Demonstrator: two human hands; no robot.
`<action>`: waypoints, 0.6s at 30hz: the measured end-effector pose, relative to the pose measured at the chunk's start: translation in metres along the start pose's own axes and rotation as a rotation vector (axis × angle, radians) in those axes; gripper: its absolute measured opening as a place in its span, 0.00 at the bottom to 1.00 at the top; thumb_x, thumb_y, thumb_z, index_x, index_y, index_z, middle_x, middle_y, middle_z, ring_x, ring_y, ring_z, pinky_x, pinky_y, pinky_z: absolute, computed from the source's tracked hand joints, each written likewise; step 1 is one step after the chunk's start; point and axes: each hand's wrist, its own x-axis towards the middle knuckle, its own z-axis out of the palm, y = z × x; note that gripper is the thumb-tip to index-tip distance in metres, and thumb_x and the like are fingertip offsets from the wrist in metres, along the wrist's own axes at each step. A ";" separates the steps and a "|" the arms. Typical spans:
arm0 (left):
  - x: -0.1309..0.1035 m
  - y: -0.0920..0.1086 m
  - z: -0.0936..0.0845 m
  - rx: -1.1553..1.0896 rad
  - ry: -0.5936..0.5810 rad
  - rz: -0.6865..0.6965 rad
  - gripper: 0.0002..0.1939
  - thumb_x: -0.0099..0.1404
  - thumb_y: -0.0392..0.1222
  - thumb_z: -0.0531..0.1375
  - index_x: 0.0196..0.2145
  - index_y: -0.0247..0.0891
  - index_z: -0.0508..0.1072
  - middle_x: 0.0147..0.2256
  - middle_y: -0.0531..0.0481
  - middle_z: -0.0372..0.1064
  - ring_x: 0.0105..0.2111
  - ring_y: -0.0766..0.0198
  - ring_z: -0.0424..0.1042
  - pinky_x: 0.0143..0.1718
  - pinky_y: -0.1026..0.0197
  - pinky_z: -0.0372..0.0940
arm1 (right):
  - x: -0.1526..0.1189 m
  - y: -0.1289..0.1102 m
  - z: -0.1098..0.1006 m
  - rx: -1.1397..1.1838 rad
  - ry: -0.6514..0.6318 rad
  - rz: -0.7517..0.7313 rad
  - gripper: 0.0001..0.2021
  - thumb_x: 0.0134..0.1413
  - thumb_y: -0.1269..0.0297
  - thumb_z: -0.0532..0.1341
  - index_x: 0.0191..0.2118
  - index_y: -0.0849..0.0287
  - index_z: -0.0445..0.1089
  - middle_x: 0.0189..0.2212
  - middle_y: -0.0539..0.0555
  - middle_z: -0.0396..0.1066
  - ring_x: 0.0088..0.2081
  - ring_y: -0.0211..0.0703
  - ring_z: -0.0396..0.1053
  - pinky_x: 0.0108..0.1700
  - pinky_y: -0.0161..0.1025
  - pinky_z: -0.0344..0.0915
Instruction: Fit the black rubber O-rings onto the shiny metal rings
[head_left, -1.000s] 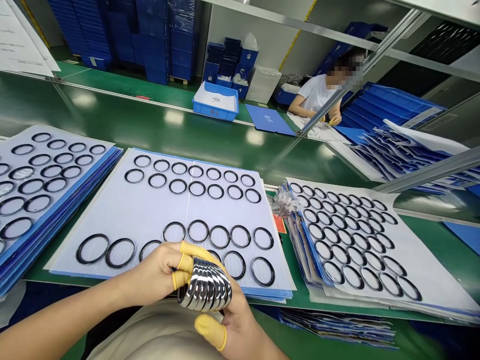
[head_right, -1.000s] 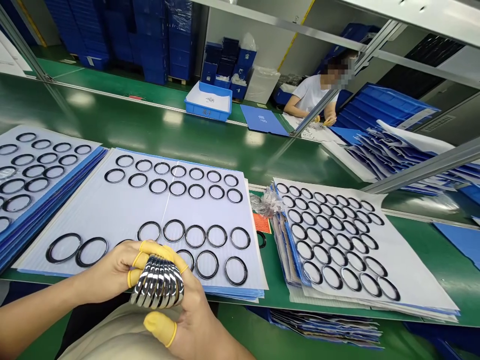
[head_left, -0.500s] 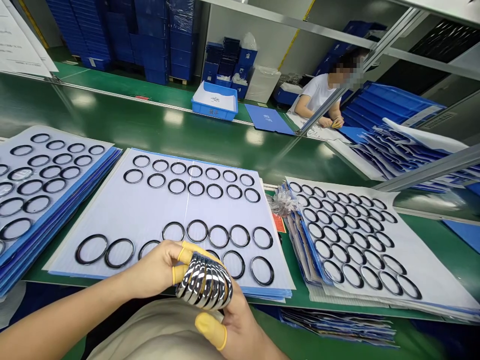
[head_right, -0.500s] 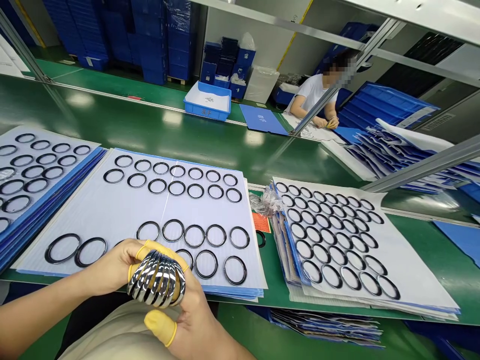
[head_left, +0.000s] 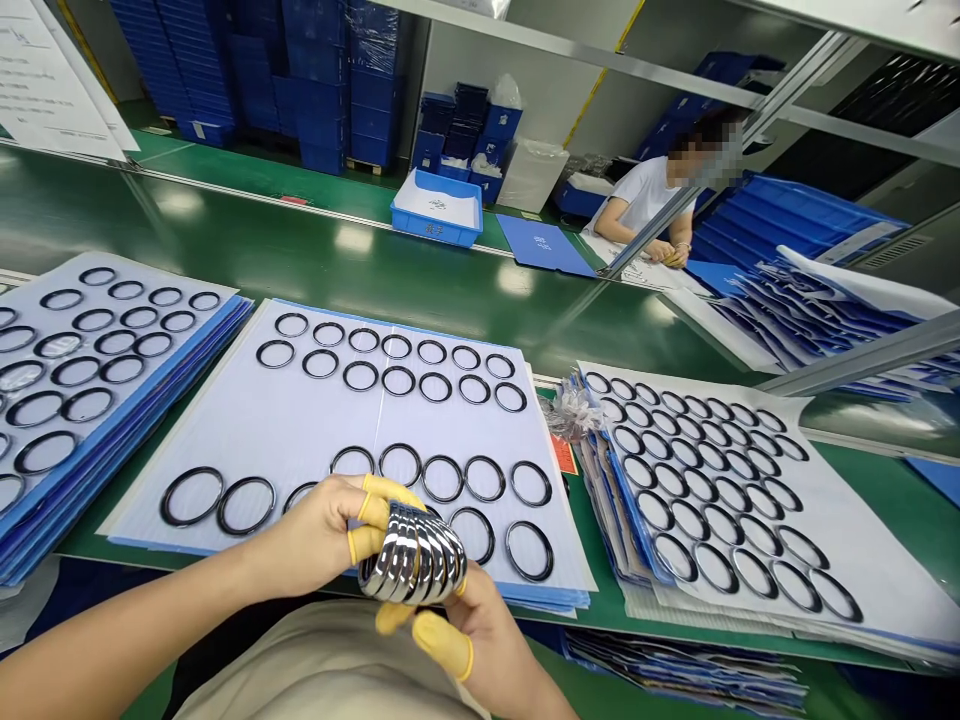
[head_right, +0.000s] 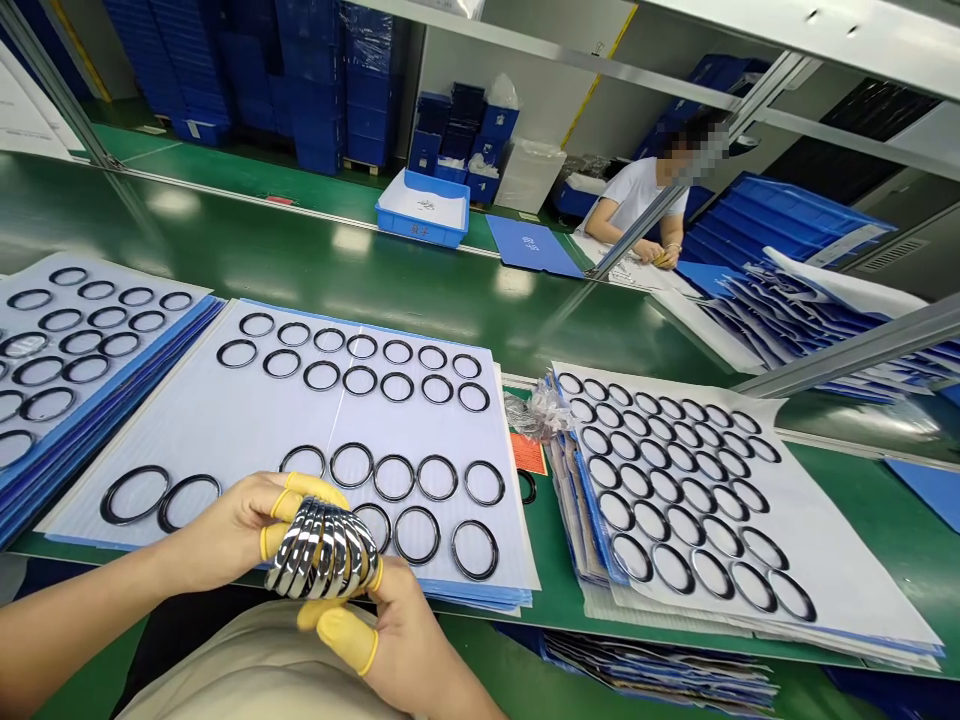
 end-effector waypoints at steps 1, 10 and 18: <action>0.000 0.001 0.001 0.068 -0.006 0.052 0.11 0.63 0.29 0.58 0.34 0.36 0.81 0.40 0.45 0.76 0.39 0.63 0.73 0.41 0.65 0.67 | 0.000 0.002 0.000 0.117 -0.073 0.054 0.18 0.55 0.49 0.61 0.39 0.59 0.76 0.32 0.58 0.78 0.34 0.48 0.76 0.40 0.44 0.71; -0.002 0.022 -0.004 0.544 -0.212 0.296 0.13 0.64 0.25 0.53 0.32 0.36 0.75 0.44 0.46 0.72 0.43 0.61 0.69 0.48 0.61 0.62 | 0.005 0.005 0.011 0.363 -0.157 0.079 0.17 0.52 0.54 0.66 0.46 0.56 0.74 0.38 0.57 0.78 0.37 0.46 0.77 0.43 0.44 0.71; -0.015 0.039 -0.029 0.726 -0.534 0.036 0.04 0.65 0.40 0.60 0.32 0.40 0.72 0.27 0.53 0.69 0.28 0.62 0.67 0.33 0.64 0.61 | 0.013 -0.017 0.003 -0.455 -0.082 -0.115 0.25 0.47 0.41 0.63 0.42 0.57 0.74 0.36 0.55 0.71 0.37 0.47 0.65 0.43 0.42 0.66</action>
